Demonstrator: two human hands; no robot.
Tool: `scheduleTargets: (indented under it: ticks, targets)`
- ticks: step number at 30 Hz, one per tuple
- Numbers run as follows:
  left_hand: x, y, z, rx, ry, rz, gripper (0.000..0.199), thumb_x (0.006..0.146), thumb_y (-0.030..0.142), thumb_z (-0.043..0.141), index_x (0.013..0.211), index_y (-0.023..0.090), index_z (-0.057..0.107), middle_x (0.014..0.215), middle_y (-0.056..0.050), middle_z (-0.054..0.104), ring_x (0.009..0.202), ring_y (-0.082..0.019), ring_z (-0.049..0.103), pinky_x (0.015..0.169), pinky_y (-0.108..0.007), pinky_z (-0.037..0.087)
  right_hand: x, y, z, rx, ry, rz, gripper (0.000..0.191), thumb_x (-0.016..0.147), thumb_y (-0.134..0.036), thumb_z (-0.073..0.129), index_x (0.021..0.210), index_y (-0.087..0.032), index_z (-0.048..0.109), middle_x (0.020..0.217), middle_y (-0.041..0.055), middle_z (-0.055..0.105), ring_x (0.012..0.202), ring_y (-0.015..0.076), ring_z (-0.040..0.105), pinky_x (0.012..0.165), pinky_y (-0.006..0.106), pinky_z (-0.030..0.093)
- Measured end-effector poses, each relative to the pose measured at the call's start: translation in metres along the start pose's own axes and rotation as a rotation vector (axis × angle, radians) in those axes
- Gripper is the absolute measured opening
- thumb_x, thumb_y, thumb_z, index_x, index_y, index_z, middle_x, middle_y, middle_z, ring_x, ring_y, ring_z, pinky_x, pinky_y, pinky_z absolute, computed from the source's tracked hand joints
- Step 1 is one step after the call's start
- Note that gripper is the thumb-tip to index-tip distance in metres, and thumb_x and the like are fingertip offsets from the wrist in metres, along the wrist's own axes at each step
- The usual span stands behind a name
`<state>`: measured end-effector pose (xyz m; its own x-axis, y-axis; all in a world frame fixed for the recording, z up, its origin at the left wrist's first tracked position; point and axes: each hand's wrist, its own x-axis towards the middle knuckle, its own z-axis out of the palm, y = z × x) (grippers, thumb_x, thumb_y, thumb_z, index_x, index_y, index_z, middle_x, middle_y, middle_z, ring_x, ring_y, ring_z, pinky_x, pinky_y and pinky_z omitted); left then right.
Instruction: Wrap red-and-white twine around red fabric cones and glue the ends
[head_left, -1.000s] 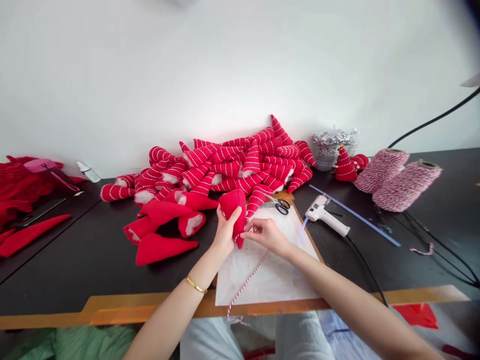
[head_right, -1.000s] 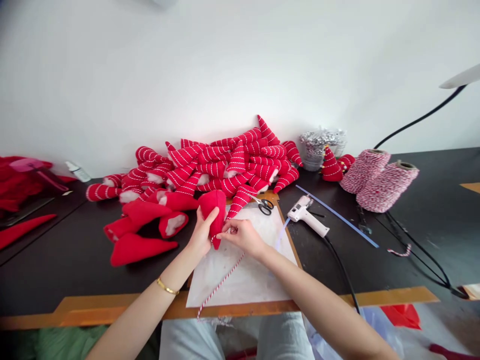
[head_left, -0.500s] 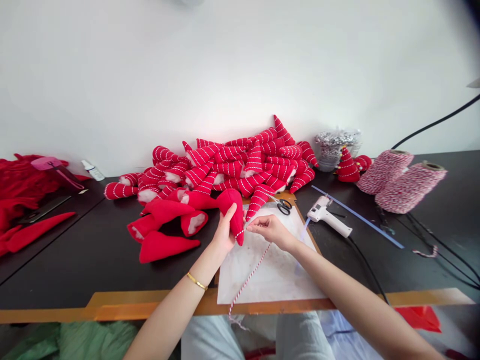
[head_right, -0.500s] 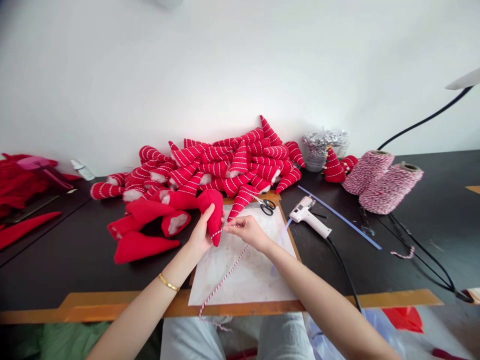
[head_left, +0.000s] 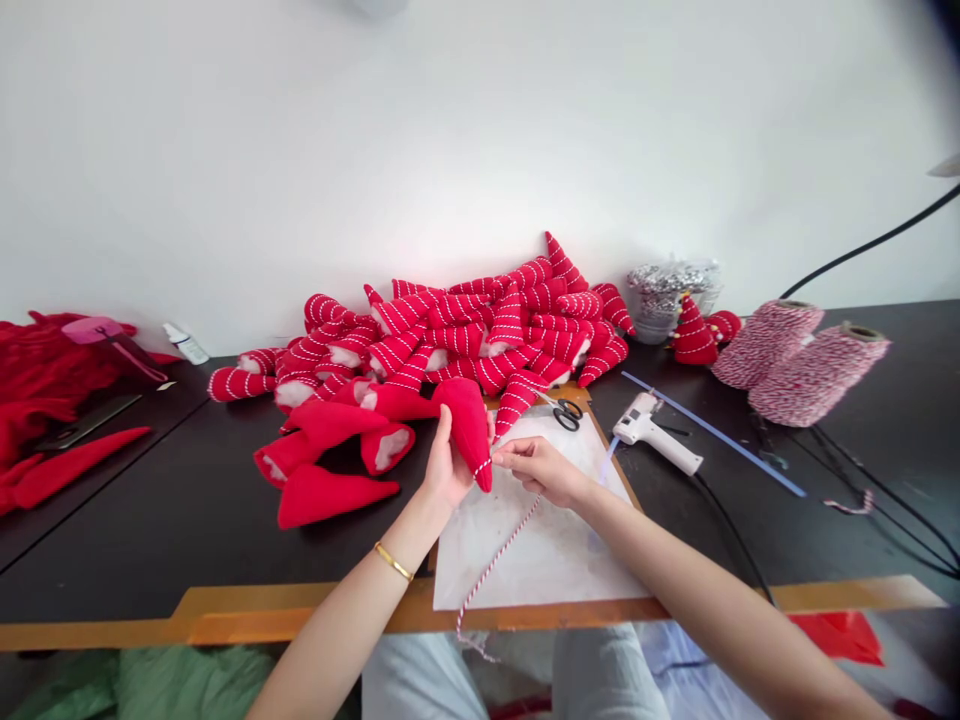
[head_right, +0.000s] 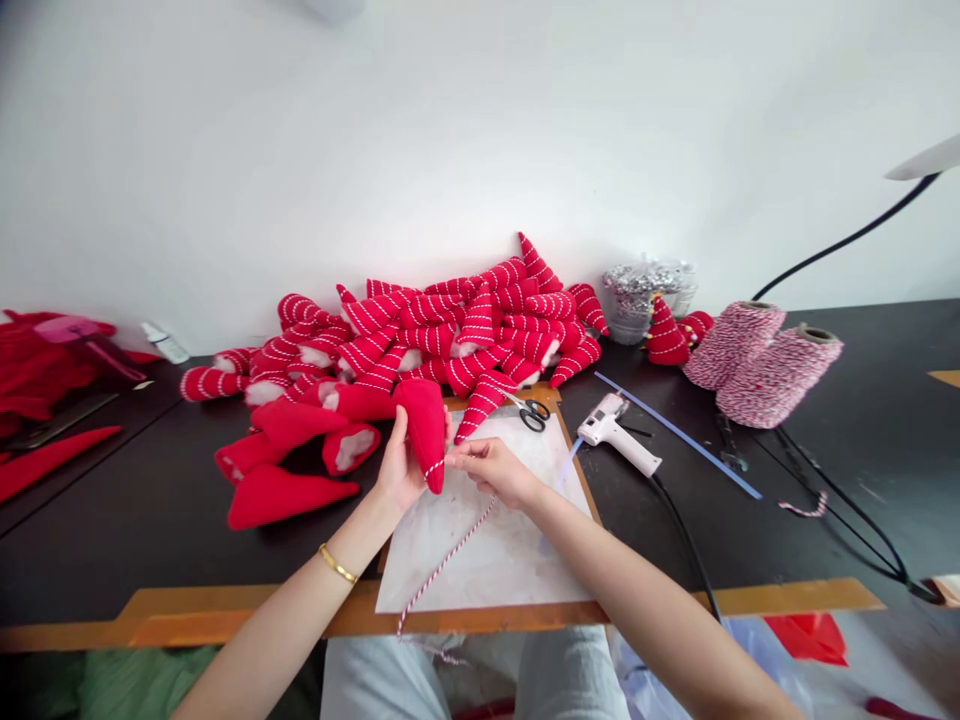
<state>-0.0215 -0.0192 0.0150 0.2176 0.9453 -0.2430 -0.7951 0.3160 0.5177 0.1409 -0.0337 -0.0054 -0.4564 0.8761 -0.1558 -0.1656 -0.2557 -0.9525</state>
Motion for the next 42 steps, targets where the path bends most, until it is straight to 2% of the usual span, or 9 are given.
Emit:
scheduleTargets:
  ticks: [7,12,16,22,27,31,34,37,42]
  targets:
    - [0.001,0.000,-0.001,-0.049,-0.012,-0.018,0.045,0.098,0.052,0.053,0.115,0.013,0.068,0.097,-0.011,0.075,0.082,-0.019,0.073,0.071,-0.028,0.062,-0.002,-0.003,0.004,0.086,-0.019,0.049,0.046,0.060,-0.051,0.089,0.078,-0.016,0.065,0.050,-0.0141,0.024,0.046,0.0043,0.012,0.043,0.024,0.005]
    - [0.002,0.000,-0.004,0.025,-0.017,-0.018,0.048,0.094,0.057,0.056,0.111,0.014,0.069,0.087,-0.009,0.072,0.065,-0.017,0.067,0.058,-0.027,0.058,-0.005,-0.008,0.007,0.115,-0.057,0.048,0.043,0.062,-0.048,0.088,0.072,-0.017,0.059,0.053,-0.0101,0.036,0.048,0.0048,0.023,0.045,0.023,0.009]
    - [0.001,-0.001,-0.003,0.027,-0.042,-0.019,0.052,0.098,0.058,0.047,0.110,0.012,0.069,0.080,-0.007,0.069,0.064,-0.016,0.066,0.059,-0.026,0.057,-0.004,-0.008,0.007,0.108,-0.086,0.086,0.046,0.062,-0.049,0.088,0.073,-0.017,0.057,0.055,-0.0129,0.026,0.049,0.0042,0.013,0.045,0.023,0.005]
    - [0.001,-0.004,-0.004,-0.009,-0.042,-0.031,0.051,0.096,0.056,0.054,0.125,0.016,0.067,0.093,-0.009,0.074,0.079,-0.019,0.070,0.076,-0.031,0.059,-0.003,-0.003,0.007,0.048,-0.051,0.077,0.050,0.062,-0.055,0.088,0.079,-0.017,0.061,0.052,-0.0134,0.025,0.048,0.0049,0.012,0.044,0.025,0.004]
    - [-0.001,-0.006,-0.003,0.035,-0.053,0.007,0.048,0.095,0.053,0.056,0.136,0.028,0.061,0.110,-0.008,0.074,0.099,-0.021,0.070,0.085,-0.034,0.058,-0.004,0.000,0.011,0.130,-0.171,0.148,0.054,0.062,-0.057,0.088,0.069,-0.020,0.048,0.053,-0.0140,0.021,0.048,0.0042,0.008,0.045,0.025,0.001]
    - [-0.003,-0.007,-0.001,0.072,-0.082,-0.034,0.049,0.095,0.058,0.054,0.134,0.029,0.062,0.116,-0.008,0.073,0.107,-0.024,0.069,0.088,-0.037,0.058,-0.003,0.002,0.012,0.200,-0.214,0.190,0.057,0.064,-0.056,0.088,0.068,-0.022,0.043,0.053,-0.0146,0.018,0.048,0.0043,0.004,0.044,0.025,0.000]
    - [-0.004,-0.008,0.001,0.052,-0.093,-0.058,0.043,0.099,0.053,0.050,0.130,0.027,0.064,0.119,-0.008,0.073,0.104,-0.023,0.070,0.088,-0.038,0.058,-0.004,0.002,0.016,0.195,-0.186,0.148,0.052,0.064,-0.055,0.087,0.069,-0.020,0.049,0.052,-0.0143,0.020,0.047,0.0044,0.006,0.044,0.025,0.001]
    - [-0.004,-0.008,0.001,0.020,-0.068,-0.094,0.041,0.102,0.049,0.043,0.125,0.022,0.065,0.111,-0.008,0.074,0.097,-0.021,0.072,0.085,-0.034,0.059,-0.004,0.003,0.018,0.183,-0.135,0.095,0.049,0.062,-0.054,0.088,0.070,-0.019,0.055,0.052,-0.0137,0.023,0.047,0.0045,0.008,0.044,0.025,0.002]
    - [0.001,-0.005,-0.002,0.049,-0.054,-0.076,0.044,0.098,0.054,0.051,0.120,0.018,0.066,0.102,-0.009,0.075,0.094,-0.021,0.072,0.081,-0.032,0.059,0.000,0.001,0.009,0.048,-0.004,0.028,0.040,0.066,-0.053,0.084,0.072,-0.019,0.064,0.050,-0.0120,0.026,0.046,0.0057,0.012,0.043,0.024,0.007]
